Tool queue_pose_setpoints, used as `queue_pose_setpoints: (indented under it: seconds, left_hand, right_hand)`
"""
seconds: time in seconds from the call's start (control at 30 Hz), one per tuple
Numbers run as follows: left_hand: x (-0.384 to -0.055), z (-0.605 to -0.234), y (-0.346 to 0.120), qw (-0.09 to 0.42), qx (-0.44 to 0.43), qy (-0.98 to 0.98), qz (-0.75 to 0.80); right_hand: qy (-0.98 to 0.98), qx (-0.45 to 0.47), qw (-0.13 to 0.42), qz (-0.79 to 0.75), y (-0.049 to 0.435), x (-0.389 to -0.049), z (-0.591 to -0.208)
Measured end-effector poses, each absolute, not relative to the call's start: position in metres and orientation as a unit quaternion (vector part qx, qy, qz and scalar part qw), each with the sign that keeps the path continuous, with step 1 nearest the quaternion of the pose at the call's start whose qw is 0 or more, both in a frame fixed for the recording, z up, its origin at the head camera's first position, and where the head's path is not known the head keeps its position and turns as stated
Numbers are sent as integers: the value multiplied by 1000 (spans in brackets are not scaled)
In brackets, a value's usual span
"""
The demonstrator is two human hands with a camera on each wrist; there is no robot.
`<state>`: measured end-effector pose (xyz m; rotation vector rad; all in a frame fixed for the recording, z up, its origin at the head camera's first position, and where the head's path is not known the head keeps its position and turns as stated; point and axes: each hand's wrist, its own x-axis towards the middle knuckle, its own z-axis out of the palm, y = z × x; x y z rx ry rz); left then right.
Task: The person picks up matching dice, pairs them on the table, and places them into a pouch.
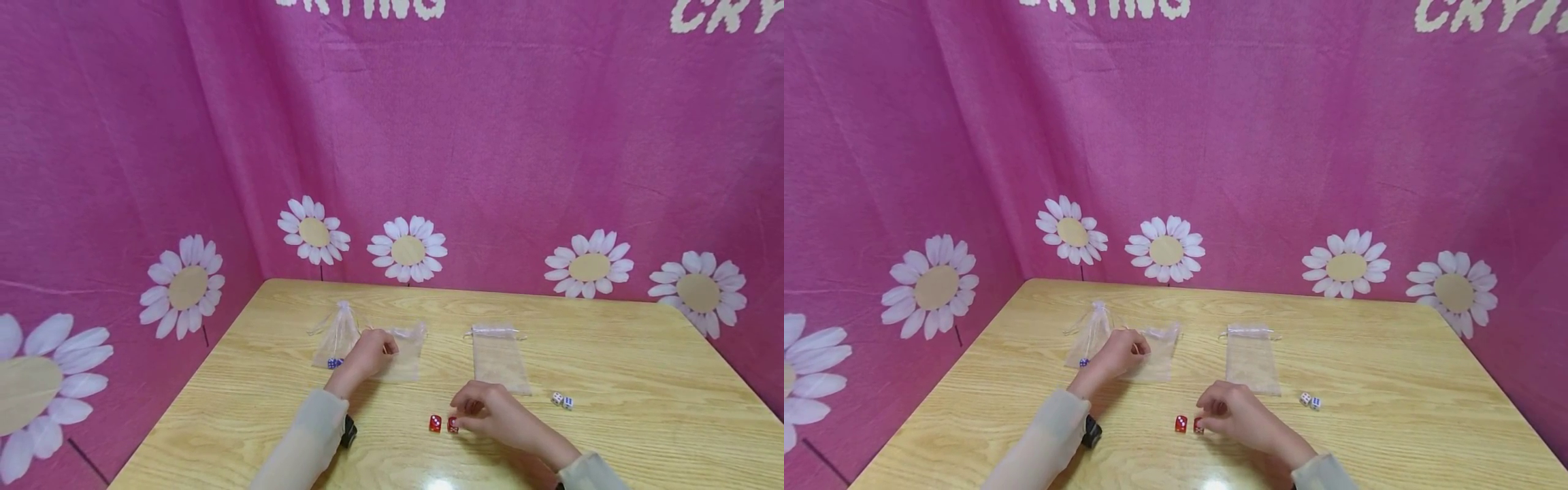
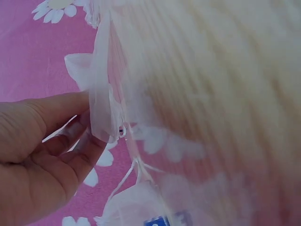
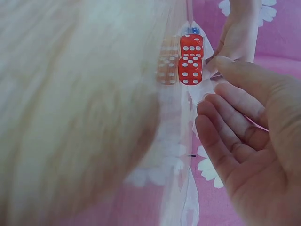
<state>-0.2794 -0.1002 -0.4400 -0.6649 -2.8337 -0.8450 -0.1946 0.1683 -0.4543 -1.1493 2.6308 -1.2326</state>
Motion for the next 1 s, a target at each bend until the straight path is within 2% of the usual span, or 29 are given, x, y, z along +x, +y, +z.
queue_pose_setpoints:
  seconds: [0.13,0.3,1.0]
  left_hand:
    - [-275,-439,-99,65,-226,-932,-277]
    - [-267,-435,-96,47,-221,-928,-297]
    - [-228,-410,-72,83,-269,-919,-276]
  right_hand:
    - [845,-357,-5,-398,169,-195,-455]
    - [851,-330,-14,-409,169,-197,-455]
    - [833,-196,-26,-517,162,-210,-446]
